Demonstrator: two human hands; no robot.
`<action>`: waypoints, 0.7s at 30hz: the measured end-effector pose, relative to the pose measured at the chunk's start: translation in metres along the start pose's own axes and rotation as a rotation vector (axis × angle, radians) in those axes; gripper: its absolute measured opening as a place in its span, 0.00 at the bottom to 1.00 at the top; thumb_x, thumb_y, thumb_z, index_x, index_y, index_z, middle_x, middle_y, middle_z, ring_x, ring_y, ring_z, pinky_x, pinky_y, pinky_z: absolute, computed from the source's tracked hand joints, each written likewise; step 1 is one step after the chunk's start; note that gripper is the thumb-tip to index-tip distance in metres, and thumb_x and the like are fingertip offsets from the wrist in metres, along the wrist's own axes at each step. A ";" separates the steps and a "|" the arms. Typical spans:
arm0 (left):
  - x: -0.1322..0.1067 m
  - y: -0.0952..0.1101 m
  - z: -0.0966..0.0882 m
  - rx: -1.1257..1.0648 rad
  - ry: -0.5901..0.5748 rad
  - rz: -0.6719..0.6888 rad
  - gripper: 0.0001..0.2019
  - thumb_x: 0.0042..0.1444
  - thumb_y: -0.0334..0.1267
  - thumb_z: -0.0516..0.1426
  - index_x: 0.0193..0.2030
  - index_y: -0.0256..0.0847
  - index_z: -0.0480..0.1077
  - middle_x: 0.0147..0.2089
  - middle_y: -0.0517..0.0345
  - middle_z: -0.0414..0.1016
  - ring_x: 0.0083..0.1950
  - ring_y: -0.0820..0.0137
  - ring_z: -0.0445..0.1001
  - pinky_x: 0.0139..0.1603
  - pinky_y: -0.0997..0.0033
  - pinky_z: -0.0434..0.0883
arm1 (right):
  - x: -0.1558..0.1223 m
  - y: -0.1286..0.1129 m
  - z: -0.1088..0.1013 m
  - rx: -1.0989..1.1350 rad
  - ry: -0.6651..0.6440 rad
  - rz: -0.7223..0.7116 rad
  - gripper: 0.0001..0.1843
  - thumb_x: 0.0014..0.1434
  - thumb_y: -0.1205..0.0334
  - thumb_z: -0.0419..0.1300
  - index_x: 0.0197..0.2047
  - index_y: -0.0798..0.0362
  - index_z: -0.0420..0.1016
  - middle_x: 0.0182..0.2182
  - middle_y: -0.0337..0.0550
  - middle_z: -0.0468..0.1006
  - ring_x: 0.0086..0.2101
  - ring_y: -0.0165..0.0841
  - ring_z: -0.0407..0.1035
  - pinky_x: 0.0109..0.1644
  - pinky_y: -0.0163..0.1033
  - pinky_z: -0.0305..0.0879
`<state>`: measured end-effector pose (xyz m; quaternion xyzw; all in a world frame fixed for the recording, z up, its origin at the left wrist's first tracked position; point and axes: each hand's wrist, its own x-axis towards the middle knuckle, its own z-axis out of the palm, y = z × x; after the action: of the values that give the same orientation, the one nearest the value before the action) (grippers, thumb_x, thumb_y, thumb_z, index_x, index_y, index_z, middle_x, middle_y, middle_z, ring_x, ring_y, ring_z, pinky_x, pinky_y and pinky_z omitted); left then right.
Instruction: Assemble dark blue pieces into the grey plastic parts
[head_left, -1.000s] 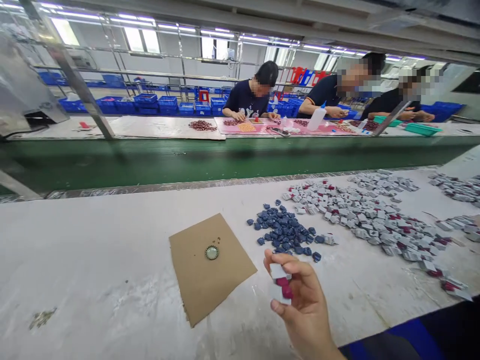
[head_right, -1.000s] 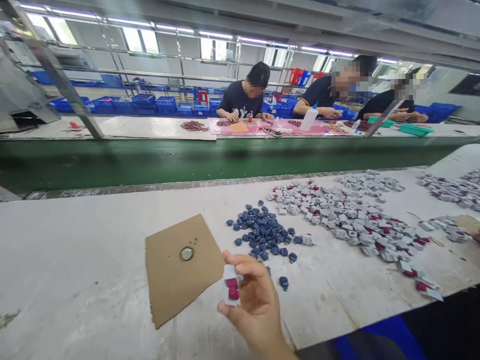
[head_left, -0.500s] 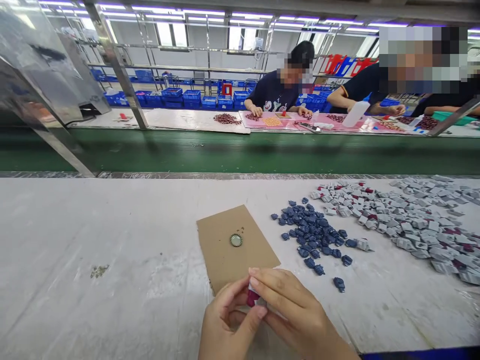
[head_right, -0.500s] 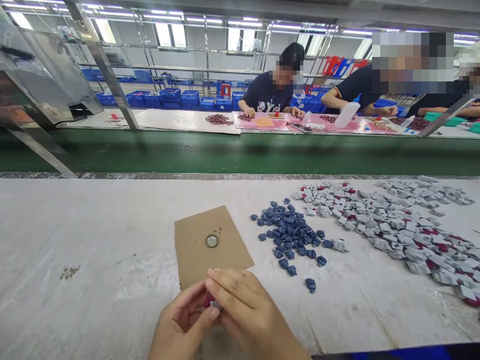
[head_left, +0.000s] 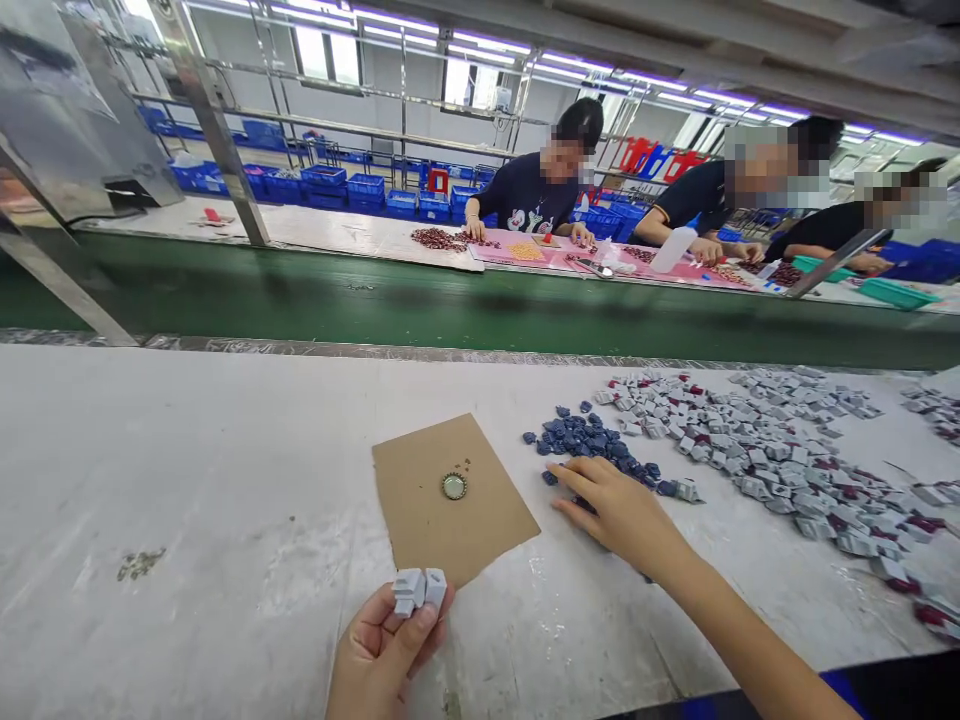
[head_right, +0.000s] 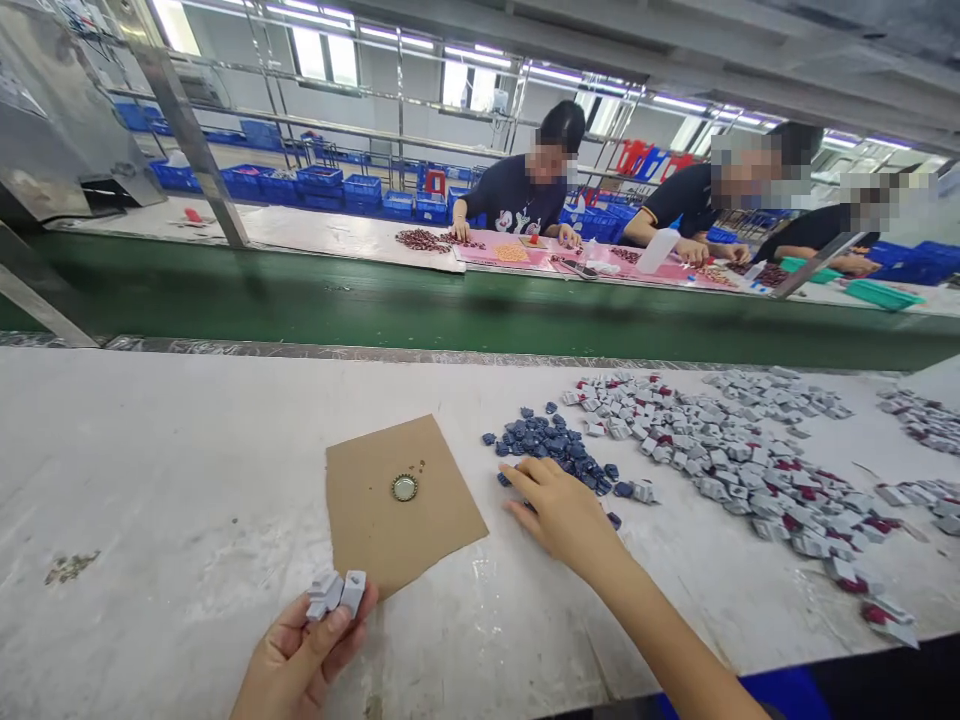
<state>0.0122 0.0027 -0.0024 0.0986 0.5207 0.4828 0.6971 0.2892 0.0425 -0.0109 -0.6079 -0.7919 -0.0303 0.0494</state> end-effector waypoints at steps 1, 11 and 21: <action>-0.001 0.001 0.001 0.010 -0.007 0.027 0.19 0.19 0.41 0.73 0.23 0.39 0.77 0.27 0.55 0.80 0.32 0.66 0.79 0.27 0.84 0.74 | 0.007 -0.003 0.003 0.001 -0.027 -0.023 0.14 0.60 0.64 0.51 0.48 0.52 0.71 0.40 0.49 0.74 0.40 0.41 0.69 0.37 0.42 0.69; 0.020 0.017 -0.026 0.105 0.097 0.256 0.18 0.26 0.44 0.72 0.25 0.38 0.76 0.26 0.55 0.80 0.31 0.69 0.77 0.32 0.82 0.73 | 0.039 -0.030 -0.014 0.240 -0.059 -0.112 0.13 0.52 0.77 0.48 0.35 0.52 0.66 0.32 0.42 0.71 0.29 0.29 0.68 0.32 0.34 0.66; 0.016 0.019 -0.019 0.061 0.094 0.276 0.18 0.30 0.45 0.71 0.27 0.38 0.75 0.27 0.57 0.80 0.31 0.70 0.77 0.32 0.81 0.74 | 0.025 -0.066 0.005 0.611 -0.072 -0.258 0.06 0.59 0.70 0.53 0.34 0.51 0.69 0.44 0.48 0.70 0.44 0.35 0.68 0.42 0.39 0.69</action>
<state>-0.0145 0.0182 -0.0085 0.1676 0.5486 0.5623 0.5956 0.2191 0.0495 -0.0123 -0.4604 -0.8361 0.2240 0.1970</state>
